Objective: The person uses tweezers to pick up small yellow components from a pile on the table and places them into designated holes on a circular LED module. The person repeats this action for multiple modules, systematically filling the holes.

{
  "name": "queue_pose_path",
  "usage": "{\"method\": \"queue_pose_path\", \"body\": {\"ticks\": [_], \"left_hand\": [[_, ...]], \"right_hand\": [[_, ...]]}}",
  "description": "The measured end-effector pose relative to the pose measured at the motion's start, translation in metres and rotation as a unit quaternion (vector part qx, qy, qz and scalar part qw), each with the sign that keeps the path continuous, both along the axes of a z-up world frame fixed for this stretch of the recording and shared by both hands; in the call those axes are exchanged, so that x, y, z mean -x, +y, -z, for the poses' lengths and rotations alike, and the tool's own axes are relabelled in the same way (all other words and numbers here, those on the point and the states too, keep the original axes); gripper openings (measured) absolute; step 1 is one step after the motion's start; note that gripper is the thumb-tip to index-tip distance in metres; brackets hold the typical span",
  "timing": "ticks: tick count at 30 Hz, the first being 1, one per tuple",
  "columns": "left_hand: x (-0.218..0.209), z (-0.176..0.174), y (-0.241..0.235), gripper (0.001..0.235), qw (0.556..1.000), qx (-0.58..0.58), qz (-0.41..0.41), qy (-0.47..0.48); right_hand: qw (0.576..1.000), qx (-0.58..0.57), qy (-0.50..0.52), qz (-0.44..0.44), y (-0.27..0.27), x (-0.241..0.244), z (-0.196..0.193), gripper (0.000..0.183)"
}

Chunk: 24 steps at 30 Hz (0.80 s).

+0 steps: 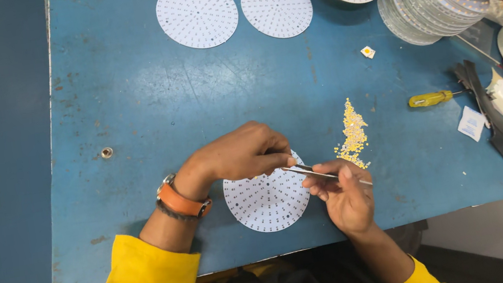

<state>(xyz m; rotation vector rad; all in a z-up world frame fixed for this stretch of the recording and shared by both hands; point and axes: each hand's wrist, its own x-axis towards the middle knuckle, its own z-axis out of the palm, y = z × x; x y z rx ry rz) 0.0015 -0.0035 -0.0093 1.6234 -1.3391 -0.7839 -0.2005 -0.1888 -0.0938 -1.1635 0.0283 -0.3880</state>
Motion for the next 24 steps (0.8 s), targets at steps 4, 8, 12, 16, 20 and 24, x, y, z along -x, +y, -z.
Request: {"method": "queue_pose_path", "body": {"ticks": [4,8,12,16,20,24], "left_hand": [[-0.005,-0.002,0.004,0.026,0.995,0.064,-0.029,-0.077],[-0.019,-0.015,0.021,0.026,0.993,0.047,-0.101,-0.045],[-0.01,-0.022,0.016,0.02,0.989,-0.017,-0.127,0.069],[-0.005,-0.023,0.012,0.016,0.988,0.019,-0.104,0.114],[-0.004,-0.023,0.012,0.018,0.989,0.018,-0.085,0.119],[-0.003,-0.024,0.01,0.019,0.991,0.005,-0.085,0.104]], "right_hand": [[0.999,-0.027,0.033,0.031,-0.001,-0.001,0.008,0.039],[0.997,-0.058,0.008,0.051,-0.006,-0.001,0.006,0.038],[0.998,-0.036,-0.002,0.049,-0.005,0.0,0.005,0.038],[0.998,0.024,-0.037,0.038,0.002,-0.002,0.005,0.038],[0.995,0.077,-0.063,0.027,0.005,-0.002,0.003,0.038],[0.993,0.1,-0.066,0.023,0.007,-0.001,-0.002,0.039]]}}
